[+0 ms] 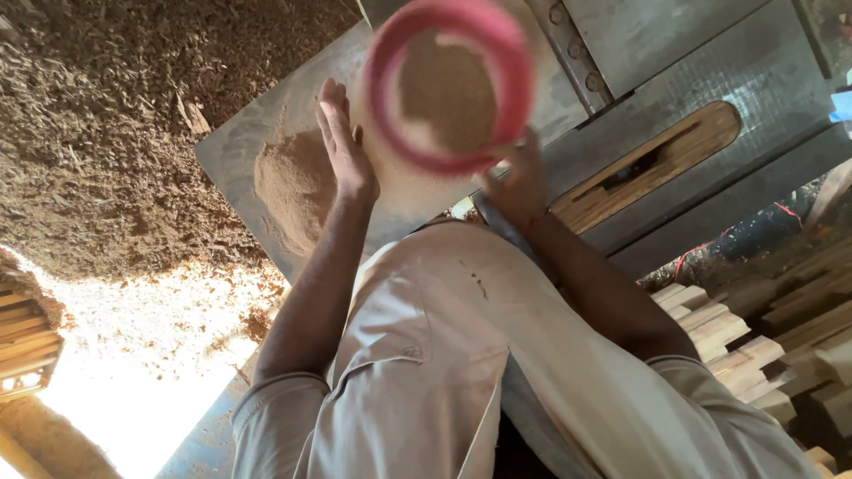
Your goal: The person sifts a pile of sawdust using a pink plastic sieve over a metal table. They repeatedly scoop the material into the sieve and shake it to separate fine particles from larger debris, occasionally using their hands to clear the sieve or gather the sifted material.
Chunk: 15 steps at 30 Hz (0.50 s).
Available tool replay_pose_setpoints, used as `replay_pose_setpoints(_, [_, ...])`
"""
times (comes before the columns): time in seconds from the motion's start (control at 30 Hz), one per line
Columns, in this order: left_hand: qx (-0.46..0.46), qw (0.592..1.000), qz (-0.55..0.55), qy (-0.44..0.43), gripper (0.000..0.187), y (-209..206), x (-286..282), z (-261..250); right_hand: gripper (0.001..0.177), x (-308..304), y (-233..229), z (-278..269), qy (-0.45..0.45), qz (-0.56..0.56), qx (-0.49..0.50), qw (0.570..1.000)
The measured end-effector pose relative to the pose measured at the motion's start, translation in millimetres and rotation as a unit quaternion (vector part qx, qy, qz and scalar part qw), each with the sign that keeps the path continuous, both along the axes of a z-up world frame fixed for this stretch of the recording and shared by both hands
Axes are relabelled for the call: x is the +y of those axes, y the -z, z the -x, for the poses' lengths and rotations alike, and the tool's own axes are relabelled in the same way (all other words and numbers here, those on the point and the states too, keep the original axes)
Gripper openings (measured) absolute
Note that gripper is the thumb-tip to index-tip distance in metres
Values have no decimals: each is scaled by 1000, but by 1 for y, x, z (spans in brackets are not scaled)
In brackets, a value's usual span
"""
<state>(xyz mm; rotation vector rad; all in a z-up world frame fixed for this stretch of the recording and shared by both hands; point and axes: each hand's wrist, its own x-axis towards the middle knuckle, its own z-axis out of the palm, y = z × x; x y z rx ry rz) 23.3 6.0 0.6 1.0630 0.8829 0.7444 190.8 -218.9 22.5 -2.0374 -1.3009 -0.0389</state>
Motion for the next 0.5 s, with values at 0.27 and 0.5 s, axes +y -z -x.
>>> replay_pose_setpoints(0.27, [-13,1000,-17,-17,75,-2,1,-6,31,1,-18,-2,-45,-44,98,993])
replay_pose_setpoints(0.5, [-69,995,20,66,31,15,-1,-12,39,4,-25,-36,-59,-22,126,990])
